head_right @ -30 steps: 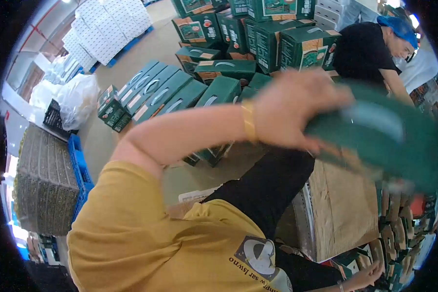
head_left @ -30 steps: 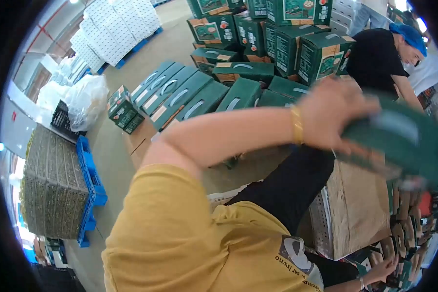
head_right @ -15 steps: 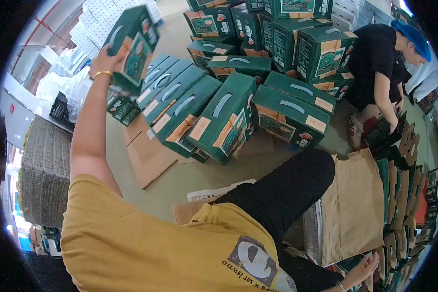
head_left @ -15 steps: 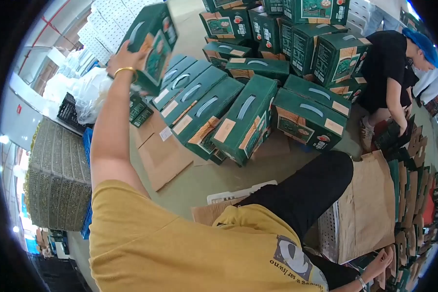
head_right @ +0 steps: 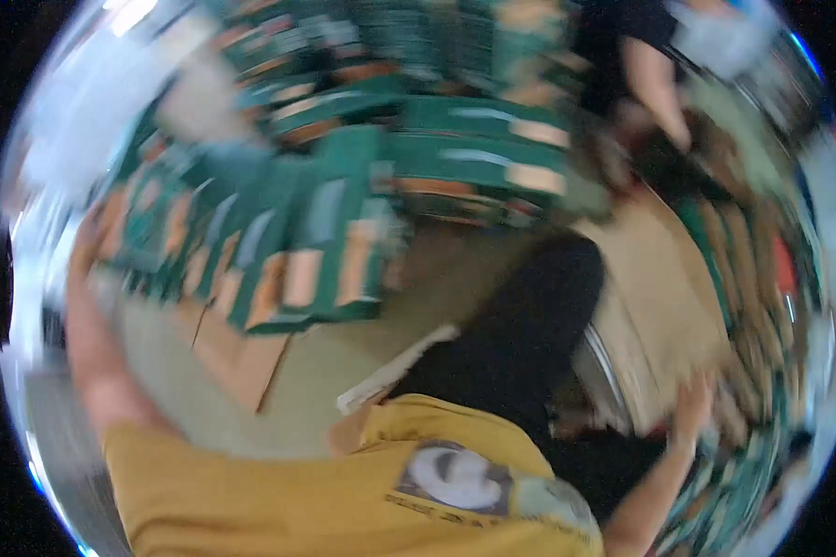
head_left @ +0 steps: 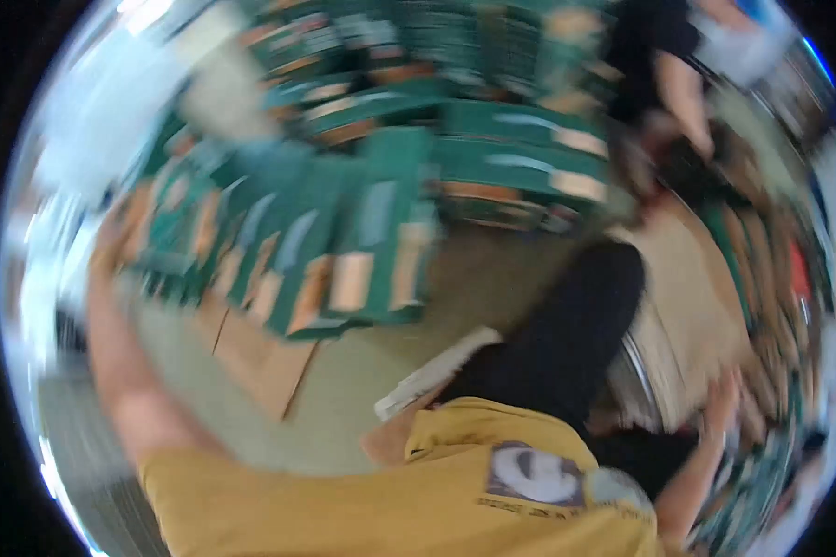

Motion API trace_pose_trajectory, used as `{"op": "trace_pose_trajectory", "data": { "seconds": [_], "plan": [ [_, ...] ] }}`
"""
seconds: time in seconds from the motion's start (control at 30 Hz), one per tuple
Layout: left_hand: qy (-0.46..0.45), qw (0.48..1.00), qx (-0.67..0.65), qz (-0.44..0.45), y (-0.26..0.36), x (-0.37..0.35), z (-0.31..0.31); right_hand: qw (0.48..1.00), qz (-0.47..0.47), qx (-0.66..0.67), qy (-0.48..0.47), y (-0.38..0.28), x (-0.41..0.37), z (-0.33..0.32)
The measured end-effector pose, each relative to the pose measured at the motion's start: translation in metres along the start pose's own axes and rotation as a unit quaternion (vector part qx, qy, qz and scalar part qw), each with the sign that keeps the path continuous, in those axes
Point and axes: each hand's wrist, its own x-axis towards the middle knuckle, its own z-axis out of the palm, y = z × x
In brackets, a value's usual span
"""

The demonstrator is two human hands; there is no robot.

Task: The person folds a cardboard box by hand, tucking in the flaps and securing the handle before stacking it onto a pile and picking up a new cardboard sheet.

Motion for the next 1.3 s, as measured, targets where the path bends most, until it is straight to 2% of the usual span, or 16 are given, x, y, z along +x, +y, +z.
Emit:
{"op": "trace_pose_trajectory", "data": {
  "seconds": [0.03, 0.07, 0.17, 0.27, 0.37, 0.43, 0.5, 0.57, 0.63, 0.73, 0.87, 0.9, 0.97, 1.07, 1.23, 1.3],
  "plan": [
    [-0.030, 0.991, -0.132, 0.008, 0.034, -0.009, 0.004, 0.999, 0.049, -0.002, -0.009, -0.022, 0.000, -0.009],
    [-0.051, 0.993, -0.102, 0.036, 0.034, 0.004, 0.015, 0.995, 0.098, -0.006, -0.019, -0.043, 0.002, -0.018],
    [-0.006, 0.988, 0.138, 0.074, 0.053, 0.025, 0.034, 0.994, 0.100, -0.043, 0.008, -0.037, -0.013, -0.048],
    [0.133, 0.909, 0.394, 0.040, 0.145, 0.023, 0.048, 0.977, 0.188, -0.100, 0.025, 0.034, -0.040, -0.063],
    [0.240, 0.838, 0.488, 0.044, 0.234, 0.026, 0.077, 0.948, 0.257, -0.166, 0.087, 0.086, -0.068, -0.086],
    [0.263, 0.820, 0.503, 0.068, 0.282, 0.024, 0.109, 0.939, 0.271, -0.204, 0.056, 0.132, -0.084, -0.085],
    [0.219, 0.842, 0.462, 0.175, 0.345, 0.036, 0.166, 0.927, 0.304, -0.209, -0.060, 0.168, -0.085, -0.073],
    [0.140, 0.892, 0.264, 0.339, 0.402, 0.045, 0.226, 0.928, 0.252, -0.244, -0.128, 0.192, -0.085, -0.060],
    [0.134, 0.856, 0.155, 0.475, 0.519, -0.017, 0.272, 0.931, 0.181, -0.286, -0.135, 0.217, -0.077, -0.047],
    [0.072, 0.827, 0.161, 0.533, 0.629, -0.089, 0.304, 0.945, 0.180, -0.263, -0.074, 0.256, -0.064, -0.023],
    [-0.010, 0.800, 0.053, 0.598, 0.702, -0.130, 0.326, 0.948, 0.195, -0.249, 0.035, 0.275, -0.069, -0.013],
    [-0.030, 0.802, 0.035, 0.596, 0.717, -0.142, 0.330, 0.948, 0.195, -0.247, 0.038, 0.277, -0.069, -0.017],
    [-0.050, 0.788, 0.014, 0.613, 0.744, -0.164, 0.336, 0.930, 0.199, -0.286, -0.117, 0.272, -0.070, -0.031],
    [-0.083, 0.753, -0.054, 0.650, 0.768, -0.180, 0.348, 0.937, 0.163, -0.304, -0.047, 0.297, -0.086, -0.037],
    [-0.219, 0.744, -0.148, 0.613, 0.811, -0.215, 0.368, 0.953, 0.085, -0.289, 0.032, 0.252, -0.078, -0.156],
    [-0.286, 0.694, -0.186, 0.634, 0.839, -0.233, 0.379, 0.971, 0.084, -0.221, 0.036, 0.225, -0.074, -0.216]
  ]
}}
